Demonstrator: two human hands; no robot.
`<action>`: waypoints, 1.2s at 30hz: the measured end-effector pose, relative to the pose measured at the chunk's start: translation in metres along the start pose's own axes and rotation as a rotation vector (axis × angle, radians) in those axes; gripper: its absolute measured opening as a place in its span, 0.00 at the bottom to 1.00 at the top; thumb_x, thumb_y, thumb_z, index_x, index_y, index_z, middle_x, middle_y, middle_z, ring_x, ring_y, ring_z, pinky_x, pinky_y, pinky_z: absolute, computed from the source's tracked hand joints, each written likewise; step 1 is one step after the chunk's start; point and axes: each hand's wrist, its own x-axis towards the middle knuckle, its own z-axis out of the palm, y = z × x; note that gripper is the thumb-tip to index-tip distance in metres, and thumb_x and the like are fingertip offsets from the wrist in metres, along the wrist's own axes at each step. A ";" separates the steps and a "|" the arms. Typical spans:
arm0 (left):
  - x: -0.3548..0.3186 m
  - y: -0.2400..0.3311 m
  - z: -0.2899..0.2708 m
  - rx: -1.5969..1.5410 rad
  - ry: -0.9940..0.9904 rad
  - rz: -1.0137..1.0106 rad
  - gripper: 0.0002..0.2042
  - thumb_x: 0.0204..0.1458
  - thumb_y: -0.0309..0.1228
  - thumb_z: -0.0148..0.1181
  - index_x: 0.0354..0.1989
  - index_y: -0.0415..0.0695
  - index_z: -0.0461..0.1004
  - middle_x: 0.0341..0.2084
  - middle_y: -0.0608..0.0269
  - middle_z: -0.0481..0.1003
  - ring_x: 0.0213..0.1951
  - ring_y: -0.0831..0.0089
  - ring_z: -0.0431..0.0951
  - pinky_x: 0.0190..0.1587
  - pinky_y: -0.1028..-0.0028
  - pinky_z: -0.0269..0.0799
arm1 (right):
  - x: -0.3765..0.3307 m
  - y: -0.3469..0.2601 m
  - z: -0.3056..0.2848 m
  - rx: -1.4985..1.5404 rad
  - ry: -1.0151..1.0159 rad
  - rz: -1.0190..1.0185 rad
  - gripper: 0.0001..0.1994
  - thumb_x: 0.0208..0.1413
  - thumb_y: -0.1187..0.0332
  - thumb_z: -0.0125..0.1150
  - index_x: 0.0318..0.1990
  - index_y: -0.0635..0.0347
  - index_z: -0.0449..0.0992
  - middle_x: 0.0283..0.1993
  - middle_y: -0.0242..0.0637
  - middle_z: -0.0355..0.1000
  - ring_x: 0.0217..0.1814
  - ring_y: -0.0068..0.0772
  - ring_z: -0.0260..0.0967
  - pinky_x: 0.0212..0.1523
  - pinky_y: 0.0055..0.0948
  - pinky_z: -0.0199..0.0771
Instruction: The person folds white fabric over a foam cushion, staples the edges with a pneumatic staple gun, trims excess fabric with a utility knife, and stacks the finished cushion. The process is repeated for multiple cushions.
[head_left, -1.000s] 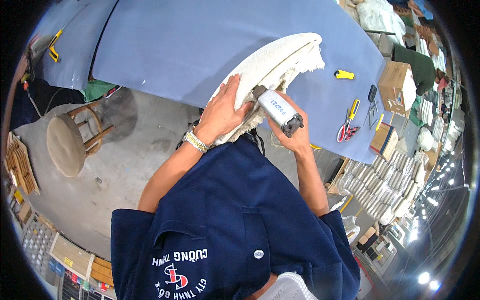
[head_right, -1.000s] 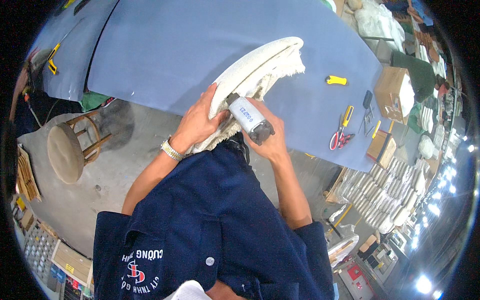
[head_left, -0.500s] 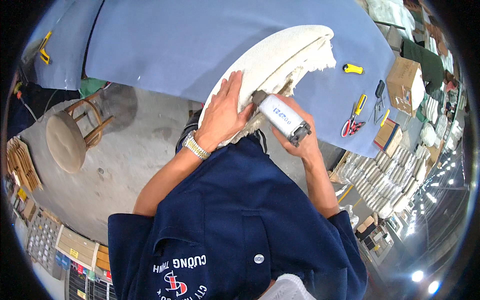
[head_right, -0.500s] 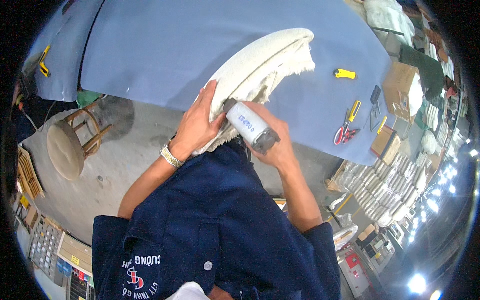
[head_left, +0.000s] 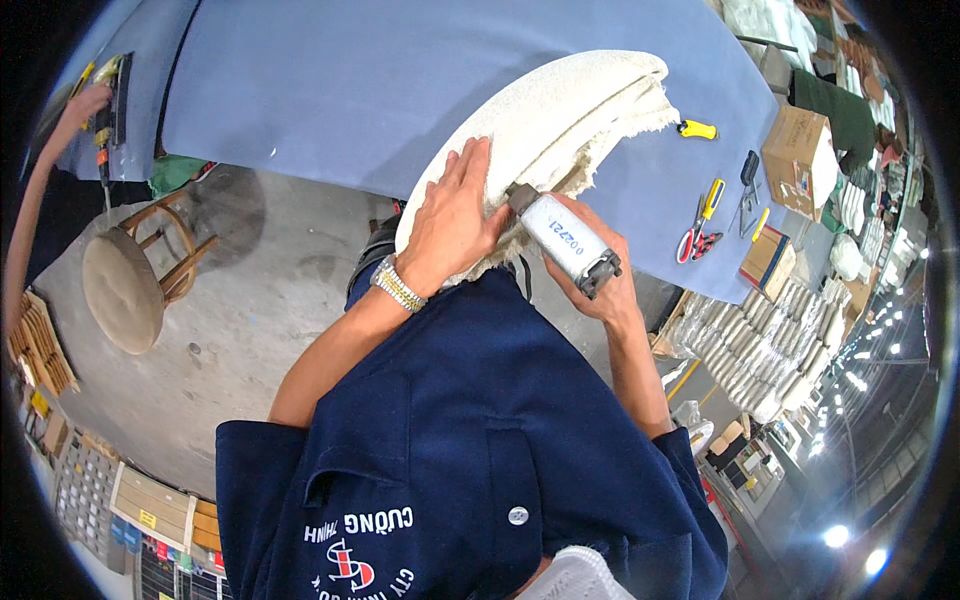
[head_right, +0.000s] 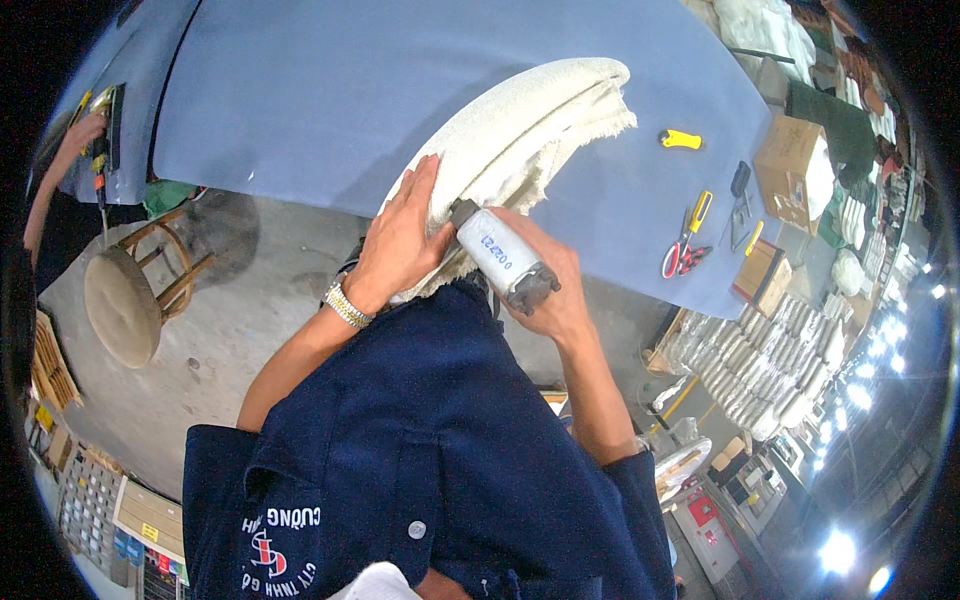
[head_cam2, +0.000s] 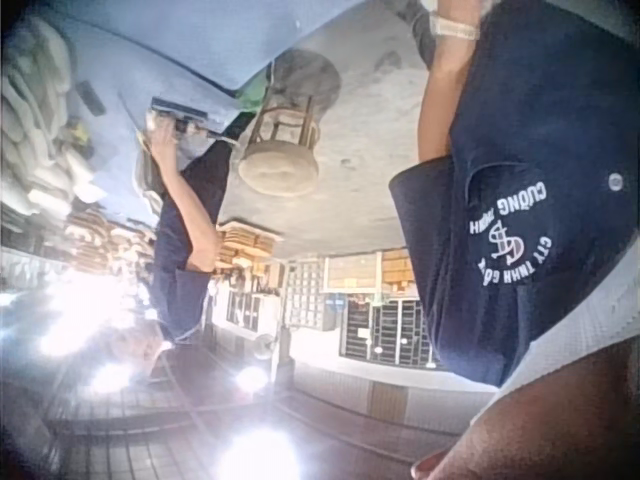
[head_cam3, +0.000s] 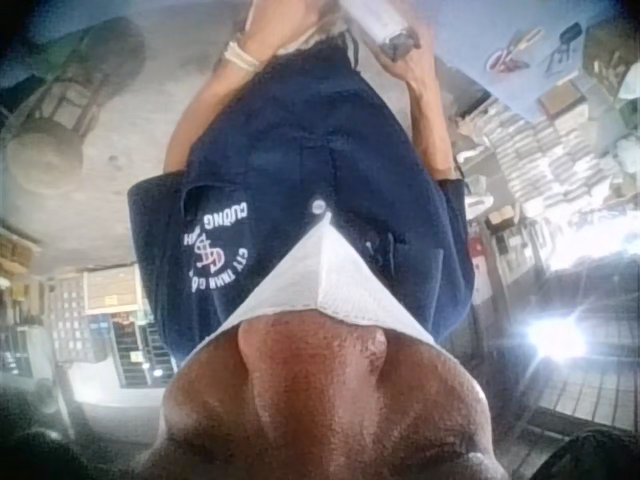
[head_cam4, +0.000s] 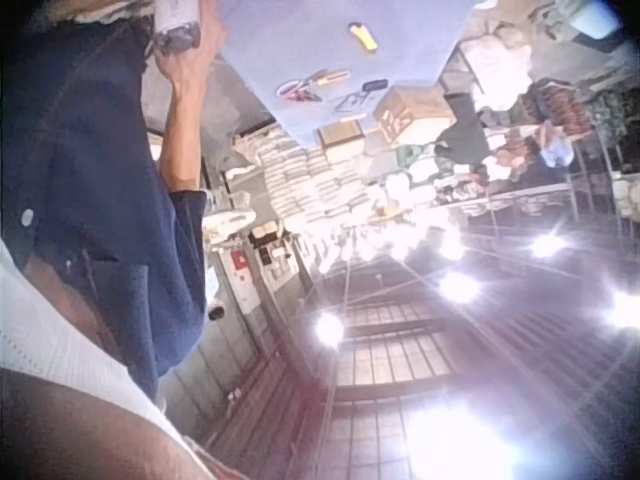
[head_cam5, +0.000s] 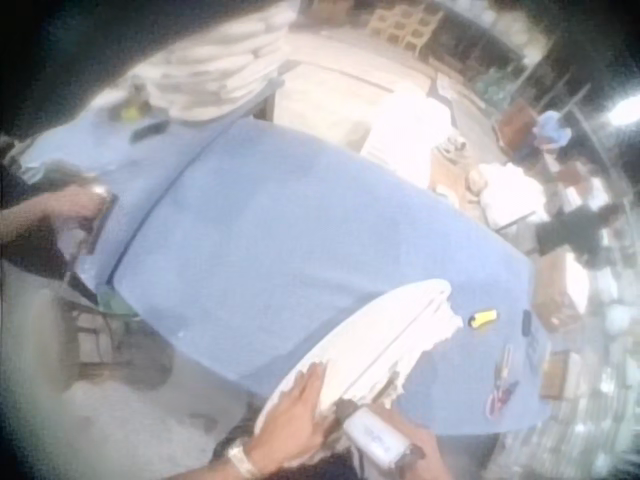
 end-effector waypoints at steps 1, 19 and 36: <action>0.002 0.001 0.000 0.009 0.001 -0.001 0.43 0.55 0.32 0.66 0.76 0.37 0.47 0.72 0.33 0.56 0.72 0.38 0.58 0.70 0.53 0.63 | 0.002 -0.008 -0.004 -0.004 -0.024 0.047 0.27 0.48 0.74 0.67 0.60 0.64 0.75 0.54 0.47 0.78 0.53 0.46 0.79 0.56 0.34 0.76; -0.002 0.003 0.007 0.024 -0.011 -0.008 0.47 0.50 0.25 0.66 0.77 0.39 0.44 0.74 0.34 0.52 0.73 0.36 0.54 0.68 0.40 0.61 | -0.009 0.002 0.000 0.003 -0.040 0.019 0.31 0.43 0.74 0.69 0.60 0.56 0.75 0.58 0.46 0.78 0.58 0.52 0.78 0.57 0.37 0.78; -0.009 -0.021 -0.008 -0.106 -0.189 -0.048 0.51 0.53 0.40 0.71 0.79 0.45 0.40 0.77 0.37 0.44 0.78 0.46 0.43 0.78 0.58 0.46 | -0.011 0.007 0.018 0.079 0.073 -0.024 0.28 0.47 0.74 0.67 0.60 0.66 0.75 0.59 0.49 0.77 0.59 0.49 0.78 0.60 0.36 0.75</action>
